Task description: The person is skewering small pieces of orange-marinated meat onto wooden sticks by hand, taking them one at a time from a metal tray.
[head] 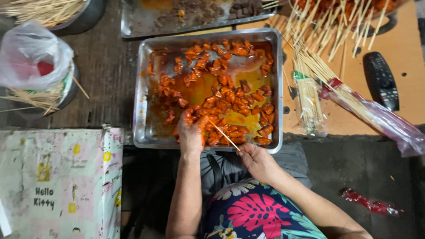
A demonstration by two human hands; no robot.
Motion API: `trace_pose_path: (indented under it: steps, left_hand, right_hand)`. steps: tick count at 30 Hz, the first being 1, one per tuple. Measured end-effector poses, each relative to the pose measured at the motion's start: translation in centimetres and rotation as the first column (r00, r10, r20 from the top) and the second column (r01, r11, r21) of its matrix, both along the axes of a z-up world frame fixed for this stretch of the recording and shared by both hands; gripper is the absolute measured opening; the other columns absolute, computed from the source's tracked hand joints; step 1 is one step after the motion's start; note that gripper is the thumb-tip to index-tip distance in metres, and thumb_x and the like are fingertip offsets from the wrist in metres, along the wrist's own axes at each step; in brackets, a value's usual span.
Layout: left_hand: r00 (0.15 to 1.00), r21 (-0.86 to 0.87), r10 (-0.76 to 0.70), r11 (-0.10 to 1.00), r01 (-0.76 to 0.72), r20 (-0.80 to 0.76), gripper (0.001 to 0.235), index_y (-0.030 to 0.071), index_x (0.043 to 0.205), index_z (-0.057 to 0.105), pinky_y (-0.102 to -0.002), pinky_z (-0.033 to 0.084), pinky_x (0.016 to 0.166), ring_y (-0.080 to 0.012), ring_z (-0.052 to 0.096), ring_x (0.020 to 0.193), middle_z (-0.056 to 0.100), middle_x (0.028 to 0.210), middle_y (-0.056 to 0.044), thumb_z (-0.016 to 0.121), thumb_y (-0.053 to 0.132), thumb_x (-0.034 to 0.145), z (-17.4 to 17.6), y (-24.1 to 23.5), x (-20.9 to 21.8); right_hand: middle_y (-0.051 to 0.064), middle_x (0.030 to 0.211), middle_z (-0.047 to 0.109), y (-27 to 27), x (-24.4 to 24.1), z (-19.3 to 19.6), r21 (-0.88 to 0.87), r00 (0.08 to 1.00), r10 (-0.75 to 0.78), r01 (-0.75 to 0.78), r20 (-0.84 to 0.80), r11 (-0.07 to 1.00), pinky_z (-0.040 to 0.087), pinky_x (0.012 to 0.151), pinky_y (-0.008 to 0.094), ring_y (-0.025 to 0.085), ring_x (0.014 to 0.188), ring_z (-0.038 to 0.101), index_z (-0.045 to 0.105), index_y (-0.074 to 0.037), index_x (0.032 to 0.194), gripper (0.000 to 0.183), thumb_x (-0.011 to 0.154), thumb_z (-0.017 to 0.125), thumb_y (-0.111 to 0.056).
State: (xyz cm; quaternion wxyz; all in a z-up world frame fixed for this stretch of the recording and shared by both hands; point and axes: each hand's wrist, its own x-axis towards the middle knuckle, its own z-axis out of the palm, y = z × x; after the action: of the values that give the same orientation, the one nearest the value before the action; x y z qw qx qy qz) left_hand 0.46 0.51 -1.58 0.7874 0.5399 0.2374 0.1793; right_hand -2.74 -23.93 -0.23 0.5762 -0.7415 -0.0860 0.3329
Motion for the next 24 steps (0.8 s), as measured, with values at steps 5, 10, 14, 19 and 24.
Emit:
trace_pose_path:
  steps: [5, 10, 14, 19, 24]
  left_hand:
    - [0.994, 0.741, 0.010, 0.667, 0.074, -0.108, 0.033, 0.003, 0.120, 0.067, -0.036, 0.059, 0.081, -0.0260, 0.071, 0.092, 0.074, 0.106, -0.012, 0.072, -0.003, 0.088, 0.7, 1.5, 1.4]
    - [0.937, 0.931, -0.164, 0.147, 0.334, -0.310, 0.033, 0.005, 0.111, 0.067, -0.049, 0.054, 0.090, -0.0462, 0.065, 0.107, 0.068, 0.115, -0.028, 0.066, 0.001, 0.078, 3.3, -1.5, 4.4]
    - [0.840, 0.890, -0.339, 0.015, 0.456, -0.424, 0.034, 0.002, 0.111, 0.063, -0.053, 0.051, 0.091, -0.0498, 0.060, 0.104, 0.065, 0.108, -0.028, 0.059, -0.007, 0.079, 1.8, -4.6, 7.7]
    - [0.864, 0.909, -0.311, -0.005, 0.416, -0.397, 0.026, 0.001, 0.100, 0.061, -0.055, 0.053, 0.078, -0.0499, 0.063, 0.090, 0.064, 0.101, -0.028, 0.061, -0.006, 0.076, -0.7, -3.6, 8.2]
    - [0.887, 0.852, -0.252, 0.270, 0.448, -0.386, 0.017, 0.002, 0.104, 0.064, -0.045, 0.054, 0.079, -0.0374, 0.068, 0.095, 0.072, 0.099, -0.022, 0.063, -0.003, 0.088, -3.5, 0.5, 7.0]
  right_hand:
    - [-0.003, 0.081, 0.069, -4.4, 1.0, 0.3, -0.050, 0.972, 0.057, -0.047, 0.228, 0.998, 0.056, 0.069, 0.032, 0.012, 0.077, 0.066, 0.068, -0.001, 0.105, 0.017, 0.094, 0.056, -0.007]
    - [-0.002, 0.072, 0.058, -10.0, 2.2, 0.7, -0.074, 0.960, -0.270, 0.276, 0.073, 0.958, 0.045, 0.059, 0.027, 0.009, 0.066, 0.049, 0.069, -0.001, 0.105, 0.018, 0.101, 0.056, -0.012]
    - [-0.004, 0.069, 0.052, -11.2, 2.8, 1.2, 0.017, 0.920, -0.392, 0.392, 0.025, 0.920, 0.039, 0.055, 0.023, 0.006, 0.061, 0.043, 0.066, 0.000, 0.101, 0.020, 0.105, 0.051, -0.013]
    - [-0.004, 0.065, 0.049, -10.5, 2.5, 1.7, 0.040, 0.927, -0.376, 0.375, 0.021, 0.926, 0.037, 0.052, 0.024, 0.007, 0.058, 0.041, 0.065, 0.000, 0.101, 0.018, 0.104, 0.053, -0.013]
    - [-0.004, 0.065, 0.049, -9.1, 2.3, 0.4, 0.045, 0.939, -0.341, 0.343, -0.054, 0.938, 0.037, 0.051, 0.025, 0.006, 0.058, 0.040, 0.066, -0.001, 0.101, 0.018, 0.104, 0.052, -0.012]
